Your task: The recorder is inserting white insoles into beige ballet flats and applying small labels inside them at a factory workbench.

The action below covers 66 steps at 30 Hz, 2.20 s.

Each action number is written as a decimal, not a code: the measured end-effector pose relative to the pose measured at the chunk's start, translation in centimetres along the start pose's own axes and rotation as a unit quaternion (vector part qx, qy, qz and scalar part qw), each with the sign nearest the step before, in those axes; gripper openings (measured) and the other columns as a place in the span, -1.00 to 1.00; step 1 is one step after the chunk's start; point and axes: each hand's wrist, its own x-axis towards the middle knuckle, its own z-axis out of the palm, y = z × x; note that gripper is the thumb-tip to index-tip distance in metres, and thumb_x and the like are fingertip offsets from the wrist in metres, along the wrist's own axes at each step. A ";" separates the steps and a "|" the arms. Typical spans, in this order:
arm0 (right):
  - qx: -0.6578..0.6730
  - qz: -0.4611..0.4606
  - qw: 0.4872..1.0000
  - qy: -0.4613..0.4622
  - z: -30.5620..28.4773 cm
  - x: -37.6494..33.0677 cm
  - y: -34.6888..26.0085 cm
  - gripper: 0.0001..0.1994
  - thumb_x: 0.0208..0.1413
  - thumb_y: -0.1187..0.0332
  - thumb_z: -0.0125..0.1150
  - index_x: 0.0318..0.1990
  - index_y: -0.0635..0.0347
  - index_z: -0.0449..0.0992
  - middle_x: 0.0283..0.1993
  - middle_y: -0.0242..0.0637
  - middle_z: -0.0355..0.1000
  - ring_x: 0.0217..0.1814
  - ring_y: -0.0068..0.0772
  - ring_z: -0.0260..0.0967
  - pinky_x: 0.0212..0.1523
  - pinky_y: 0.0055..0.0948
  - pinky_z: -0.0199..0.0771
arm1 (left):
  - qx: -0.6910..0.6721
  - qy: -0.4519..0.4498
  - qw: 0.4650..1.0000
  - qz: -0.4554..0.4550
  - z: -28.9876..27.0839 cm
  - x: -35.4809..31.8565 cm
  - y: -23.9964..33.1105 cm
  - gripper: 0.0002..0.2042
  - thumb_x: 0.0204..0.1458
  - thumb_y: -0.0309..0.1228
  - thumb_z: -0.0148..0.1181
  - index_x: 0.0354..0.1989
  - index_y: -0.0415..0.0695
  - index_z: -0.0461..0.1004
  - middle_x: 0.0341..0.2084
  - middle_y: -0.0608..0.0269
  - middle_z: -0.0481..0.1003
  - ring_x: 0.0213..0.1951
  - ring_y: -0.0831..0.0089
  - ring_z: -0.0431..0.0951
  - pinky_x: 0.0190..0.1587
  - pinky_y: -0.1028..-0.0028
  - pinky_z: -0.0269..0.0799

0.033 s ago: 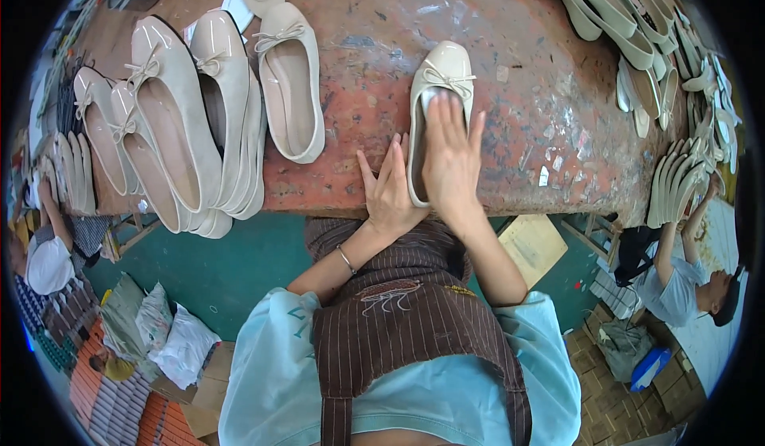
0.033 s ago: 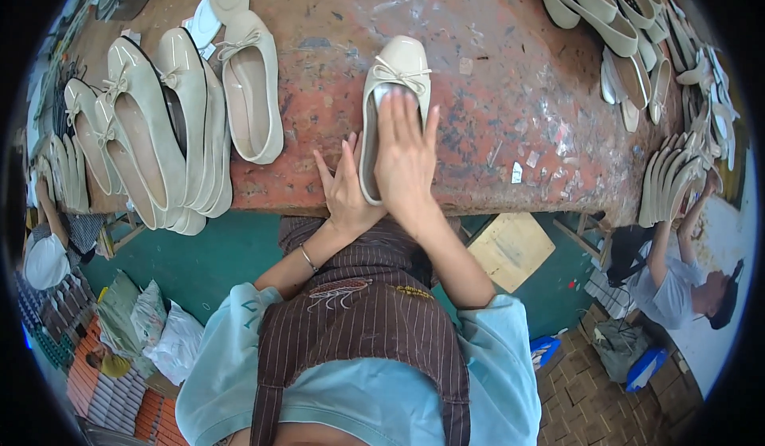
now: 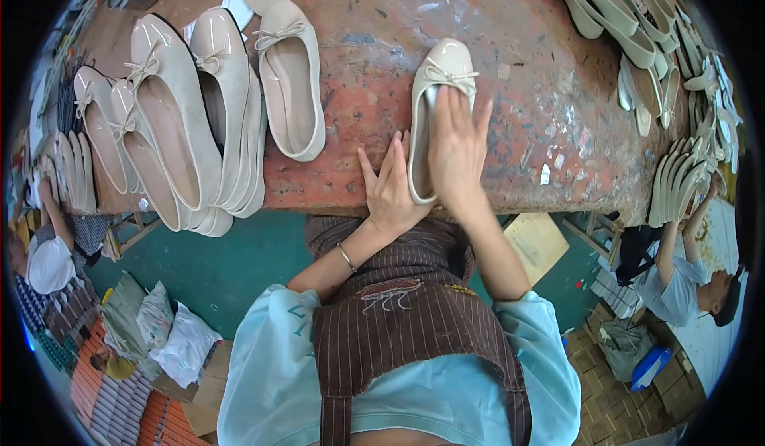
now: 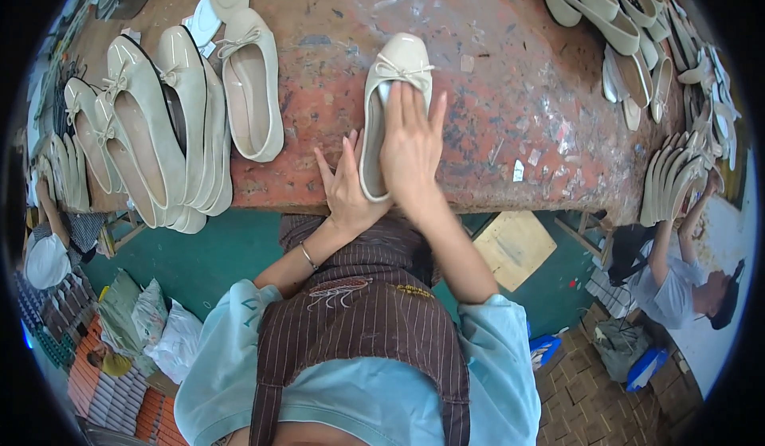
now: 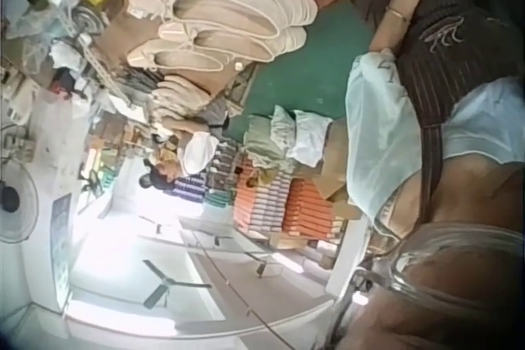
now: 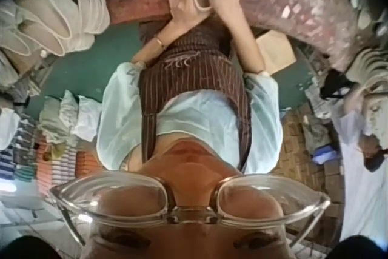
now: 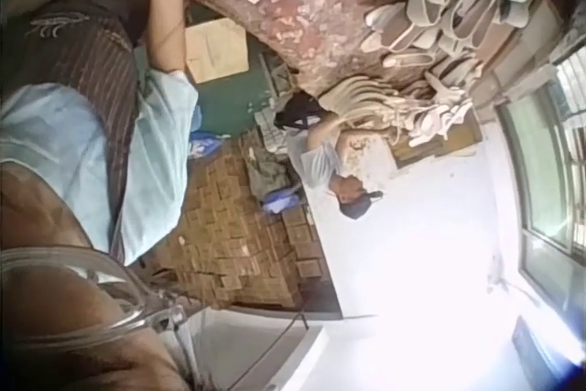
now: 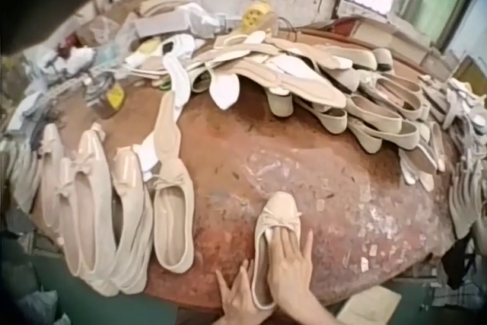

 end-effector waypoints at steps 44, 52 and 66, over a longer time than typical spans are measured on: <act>-0.215 0.445 0.816 0.301 -29.6 -21.4 53.3 0.08 -0.31 0.37 0.50 0.45 -0.19 -0.03 0.39 0.44 -0.14 0.44 0.37 -0.06 0.37 -0.04 0.13 | 0.193 -0.109 0.936 -0.275 -15.1 9.0 -0.6 -0.61 0.17 -0.15 0.17 -0.13 -0.31 0.56 -0.03 -0.31 0.46 0.01 -0.10 0.48 0.08 0.19 0.41; -0.144 0.444 0.838 0.282 -28.4 -21.6 56.4 0.10 -0.38 0.46 0.56 0.38 -0.16 -0.02 0.21 0.03 0.31 0.25 0.06 0.31 0.19 -0.10 0.37 | 0.434 0.064 0.898 0.019 -13.3 10.8 4.2 -0.60 0.16 -0.23 0.21 -0.06 -0.37 0.49 -0.02 -0.24 0.47 -0.01 -0.13 0.49 0.06 0.11 0.44; -0.039 0.316 0.830 0.458 -20.5 -14.8 30.7 -0.37 -0.31 0.30 0.60 -0.08 0.18 0.30 -0.25 -0.13 0.42 -0.40 -0.17 0.45 -0.40 -0.34 0.48 | -0.512 -0.432 0.730 -0.135 13.6 16.6 20.6 0.40 -0.37 0.14 0.53 0.45 -0.02 -0.53 0.41 -0.12 -0.07 0.38 -0.03 0.09 0.35 0.02 0.08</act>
